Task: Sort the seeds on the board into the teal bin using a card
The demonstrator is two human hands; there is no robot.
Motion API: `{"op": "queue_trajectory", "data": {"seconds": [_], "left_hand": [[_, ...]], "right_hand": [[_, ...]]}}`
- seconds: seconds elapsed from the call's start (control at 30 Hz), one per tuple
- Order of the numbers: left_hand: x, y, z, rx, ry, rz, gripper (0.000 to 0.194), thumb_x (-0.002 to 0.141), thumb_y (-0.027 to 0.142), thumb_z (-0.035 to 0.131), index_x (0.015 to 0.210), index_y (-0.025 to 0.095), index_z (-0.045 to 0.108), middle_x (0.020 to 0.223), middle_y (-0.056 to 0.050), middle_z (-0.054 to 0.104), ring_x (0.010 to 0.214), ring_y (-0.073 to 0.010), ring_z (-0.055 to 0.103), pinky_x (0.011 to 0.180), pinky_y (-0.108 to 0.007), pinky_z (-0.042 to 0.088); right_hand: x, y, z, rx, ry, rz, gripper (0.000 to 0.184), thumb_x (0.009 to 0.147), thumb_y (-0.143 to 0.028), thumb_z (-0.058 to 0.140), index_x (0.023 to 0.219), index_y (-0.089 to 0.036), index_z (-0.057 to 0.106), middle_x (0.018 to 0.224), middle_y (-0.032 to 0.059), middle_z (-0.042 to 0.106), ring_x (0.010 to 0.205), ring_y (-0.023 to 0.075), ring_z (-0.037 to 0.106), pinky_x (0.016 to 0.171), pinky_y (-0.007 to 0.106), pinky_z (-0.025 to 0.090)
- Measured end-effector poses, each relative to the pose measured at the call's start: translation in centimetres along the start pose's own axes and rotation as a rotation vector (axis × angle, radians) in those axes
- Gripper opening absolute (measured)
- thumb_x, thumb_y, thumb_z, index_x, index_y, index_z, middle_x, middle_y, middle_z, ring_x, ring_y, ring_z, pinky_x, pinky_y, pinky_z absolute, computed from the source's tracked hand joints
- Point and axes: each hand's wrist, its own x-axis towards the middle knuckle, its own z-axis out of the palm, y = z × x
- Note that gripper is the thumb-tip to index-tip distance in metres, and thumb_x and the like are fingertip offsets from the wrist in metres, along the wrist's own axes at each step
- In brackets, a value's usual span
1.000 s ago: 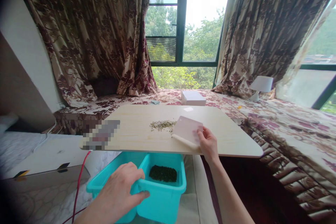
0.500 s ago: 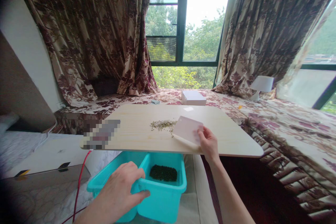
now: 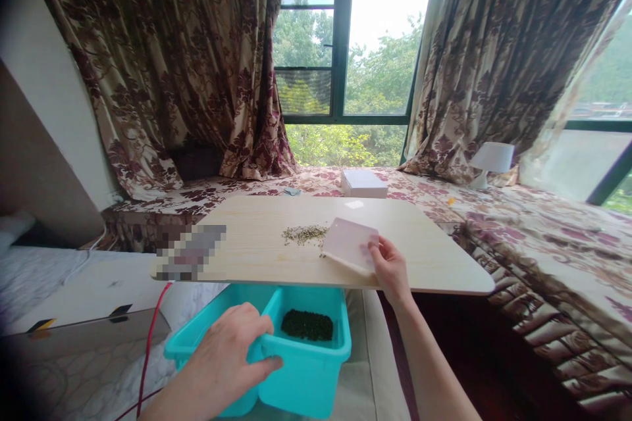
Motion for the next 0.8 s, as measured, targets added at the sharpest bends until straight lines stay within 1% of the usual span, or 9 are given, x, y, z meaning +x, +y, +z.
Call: {"op": "queue_trajectory", "data": {"seconds": [0.1, 0.23, 0.33, 0.47, 0.67, 0.8], "left_hand": [[0.06, 0.08, -0.11, 0.007, -0.007, -0.006, 0.012, 0.073, 0.029, 0.065, 0.077, 0.021, 0.059, 0.081, -0.001, 0.058, 0.086, -0.021, 0.051, 0.078, -0.035, 0.036], [0.07, 0.13, -0.2, 0.013, -0.008, -0.009, 0.013, 0.073, 0.03, 0.066, 0.078, 0.021, 0.059, 0.081, -0.002, 0.058, 0.086, -0.0212, 0.051, 0.078, -0.035, 0.036], [0.02, 0.12, -0.2, 0.015, -0.002, -0.012, 0.012, 0.073, 0.029, 0.066, 0.079, 0.021, 0.059, 0.081, -0.001, 0.058, 0.085, -0.021, 0.051, 0.077, -0.035, 0.036], [-0.02, 0.09, -0.15, 0.014, 0.003, -0.01, 0.013, 0.073, 0.03, 0.066, 0.079, 0.021, 0.06, 0.081, -0.001, 0.058, 0.085, -0.0209, 0.051, 0.078, -0.035, 0.036], [0.04, 0.04, 0.01, 0.017, 0.012, -0.012, 0.013, 0.073, 0.03, 0.066, 0.077, 0.021, 0.059, 0.08, -0.001, 0.058, 0.085, -0.0207, 0.052, 0.077, -0.034, 0.036], [0.14, 0.22, -0.14, 0.01, 0.01, -0.007, 0.014, 0.073, 0.031, 0.067, 0.077, 0.021, 0.059, 0.08, -0.002, 0.057, 0.084, -0.0211, 0.051, 0.077, -0.035, 0.037]], "right_hand": [[0.01, -0.17, 0.15, -0.003, -0.008, 0.01, 0.045, 0.066, -0.045, 0.07, 0.101, -0.016, 0.069, 0.08, 0.0069, 0.075, 0.075, 0.0218, 0.069, 0.068, 0.031, 0.054], [-0.05, -0.24, 0.08, -0.002, -0.015, 0.012, 0.043, 0.066, -0.044, 0.07, 0.099, -0.016, 0.07, 0.079, 0.007, 0.075, 0.072, 0.0217, 0.069, 0.066, 0.031, 0.054], [-0.04, 0.04, -0.13, 0.032, 0.035, 0.017, 0.041, 0.066, -0.041, 0.069, 0.098, -0.016, 0.07, 0.078, 0.0064, 0.074, 0.07, 0.0206, 0.069, 0.063, 0.03, 0.054], [0.03, 0.33, -0.24, 0.021, 0.111, 0.017, 0.039, 0.067, -0.038, 0.066, 0.098, -0.015, 0.07, 0.079, 0.0059, 0.074, 0.069, 0.0191, 0.067, 0.061, 0.028, 0.053], [-0.04, 0.11, -0.17, -0.011, 0.107, 0.028, 0.035, 0.065, -0.034, 0.065, 0.093, -0.015, 0.071, 0.077, 0.0059, 0.073, 0.068, 0.0196, 0.067, 0.061, 0.028, 0.052], [-0.13, 0.06, -0.14, -0.006, 0.123, 0.029, 0.035, 0.065, -0.034, 0.064, 0.094, -0.015, 0.071, 0.082, 0.006, 0.074, 0.072, 0.0196, 0.067, 0.063, 0.028, 0.052]]}}
